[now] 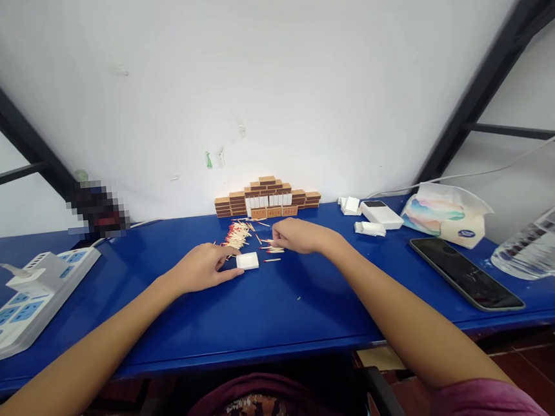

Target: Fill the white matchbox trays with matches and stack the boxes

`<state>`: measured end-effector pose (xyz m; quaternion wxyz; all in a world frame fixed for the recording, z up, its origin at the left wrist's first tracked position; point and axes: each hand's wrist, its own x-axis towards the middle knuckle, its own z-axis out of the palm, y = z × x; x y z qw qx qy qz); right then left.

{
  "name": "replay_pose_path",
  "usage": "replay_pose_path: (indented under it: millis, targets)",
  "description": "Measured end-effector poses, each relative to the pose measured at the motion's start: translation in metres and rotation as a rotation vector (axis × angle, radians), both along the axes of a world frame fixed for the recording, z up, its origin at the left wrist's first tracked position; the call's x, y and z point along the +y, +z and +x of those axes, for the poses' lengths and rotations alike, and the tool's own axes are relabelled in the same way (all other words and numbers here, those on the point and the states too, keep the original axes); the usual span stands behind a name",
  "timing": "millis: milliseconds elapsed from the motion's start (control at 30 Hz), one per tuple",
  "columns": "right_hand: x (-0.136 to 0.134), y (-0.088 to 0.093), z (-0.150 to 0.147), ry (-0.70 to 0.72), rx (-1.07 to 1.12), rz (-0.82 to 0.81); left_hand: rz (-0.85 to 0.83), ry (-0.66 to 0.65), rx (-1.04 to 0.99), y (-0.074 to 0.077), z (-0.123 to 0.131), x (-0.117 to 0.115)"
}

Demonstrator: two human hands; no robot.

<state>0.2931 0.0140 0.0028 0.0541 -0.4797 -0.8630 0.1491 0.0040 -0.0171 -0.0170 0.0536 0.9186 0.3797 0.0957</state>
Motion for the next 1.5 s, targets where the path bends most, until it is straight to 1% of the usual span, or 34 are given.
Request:
replay_pose_path:
  millis: [200, 300, 500, 700, 867, 1100, 1267, 1400, 1500]
  targets:
    - [-0.009, 0.004, -0.013, 0.089, 0.106, -0.012, 0.006, 0.011, 0.008, 0.0, 0.001, 0.0]
    - [-0.015, 0.002, -0.022, 0.129, 0.115, 0.042, 0.01, 0.015, 0.006, -0.001, 0.001, 0.001]
    - [-0.025, -0.003, -0.038, 0.21, 0.122, 0.1, 0.0, -0.027, -0.03, -0.002, 0.0, 0.0]
    - [-0.031, -0.009, -0.05, 0.208, 0.181, 0.101, 0.002, -0.014, -0.012, -0.001, 0.001, 0.0]
    - [-0.031, -0.012, -0.052, 0.205, 0.18, 0.123, 0.002, -0.017, -0.005, -0.002, 0.001, 0.0]
    - [-0.029, -0.003, -0.042, 0.229, 0.177, 0.103, -0.006, -0.015, -0.017, -0.001, 0.0, 0.0]
    - [-0.027, -0.002, -0.035, 0.233, 0.151, 0.106, 0.01, -0.006, 0.005, -0.002, 0.0, 0.0]
    - [-0.027, -0.004, -0.038, 0.25, 0.144, 0.106, 0.015, -0.007, 0.006, -0.003, 0.001, -0.001]
    - [-0.027, -0.004, -0.044, 0.229, 0.162, 0.118, 0.022, 0.0, 0.006, -0.003, 0.001, 0.0]
